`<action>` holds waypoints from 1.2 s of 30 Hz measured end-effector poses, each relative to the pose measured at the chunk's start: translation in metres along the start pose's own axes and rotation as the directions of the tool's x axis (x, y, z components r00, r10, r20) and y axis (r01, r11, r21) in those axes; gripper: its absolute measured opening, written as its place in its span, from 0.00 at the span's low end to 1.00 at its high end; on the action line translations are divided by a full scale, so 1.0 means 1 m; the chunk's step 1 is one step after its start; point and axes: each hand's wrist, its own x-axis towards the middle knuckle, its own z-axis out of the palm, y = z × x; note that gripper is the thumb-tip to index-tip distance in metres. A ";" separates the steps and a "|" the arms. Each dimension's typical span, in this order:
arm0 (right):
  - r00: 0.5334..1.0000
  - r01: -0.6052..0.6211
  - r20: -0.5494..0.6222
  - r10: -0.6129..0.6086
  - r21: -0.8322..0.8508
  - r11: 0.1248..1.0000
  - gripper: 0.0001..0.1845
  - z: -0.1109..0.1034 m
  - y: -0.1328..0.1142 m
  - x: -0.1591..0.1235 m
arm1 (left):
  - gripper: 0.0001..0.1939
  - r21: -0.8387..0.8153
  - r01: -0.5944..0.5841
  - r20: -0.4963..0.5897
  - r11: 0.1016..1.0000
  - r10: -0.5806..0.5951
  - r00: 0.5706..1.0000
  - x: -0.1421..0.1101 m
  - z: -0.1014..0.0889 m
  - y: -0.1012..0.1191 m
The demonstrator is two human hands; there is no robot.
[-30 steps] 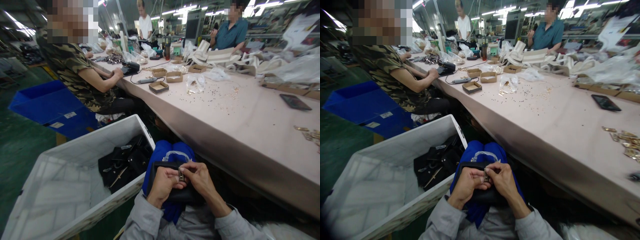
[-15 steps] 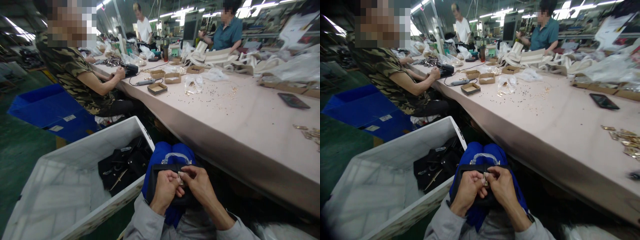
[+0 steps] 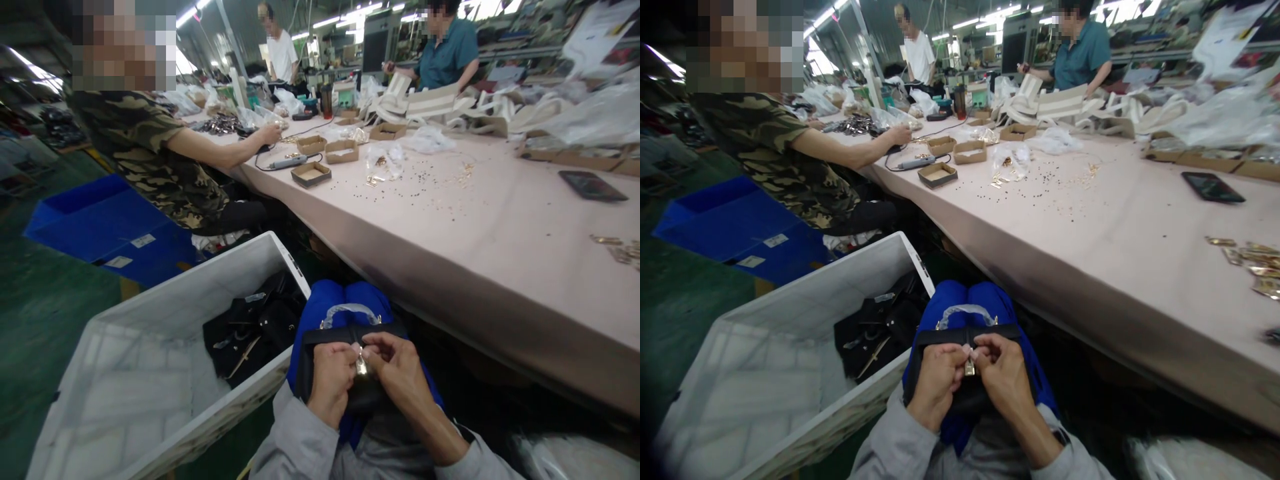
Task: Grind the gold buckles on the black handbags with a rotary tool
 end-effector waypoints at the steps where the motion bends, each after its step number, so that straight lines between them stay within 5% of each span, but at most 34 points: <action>1: 1.000 0.006 0.004 -0.006 -0.009 1.000 0.17 0.000 -0.001 -0.001 | 0.21 -0.030 0.000 -0.014 1.000 -0.001 1.000 0.000 0.001 -0.001; 5: 0.999 0.017 0.029 -0.014 -0.100 0.995 0.14 0.001 -0.006 -0.006 | 0.20 -0.066 -0.050 -0.020 0.997 0.049 0.999 0.003 0.002 -0.005; 9: 0.997 0.007 0.073 0.000 -0.091 0.996 0.14 0.001 -0.006 -0.008 | 0.20 -0.052 -0.049 0.092 0.997 0.054 0.994 0.009 -0.002 -0.005; 17: 0.994 -0.051 0.100 0.046 0.047 0.998 0.17 -0.001 0.004 -0.004 | 0.18 -0.114 0.106 0.276 0.988 -0.071 0.958 0.012 -0.009 -0.003; 29: 0.994 -0.080 0.083 0.069 0.145 0.986 0.17 0.000 0.001 -0.006 | 0.10 -0.249 0.310 0.350 0.918 -0.213 0.912 0.010 -0.010 0.002; 36: 0.995 -0.046 0.087 0.037 0.107 0.993 0.15 -0.001 0.004 -0.007 | 0.18 -0.191 0.117 0.311 0.975 -0.053 0.949 0.008 -0.007 -0.001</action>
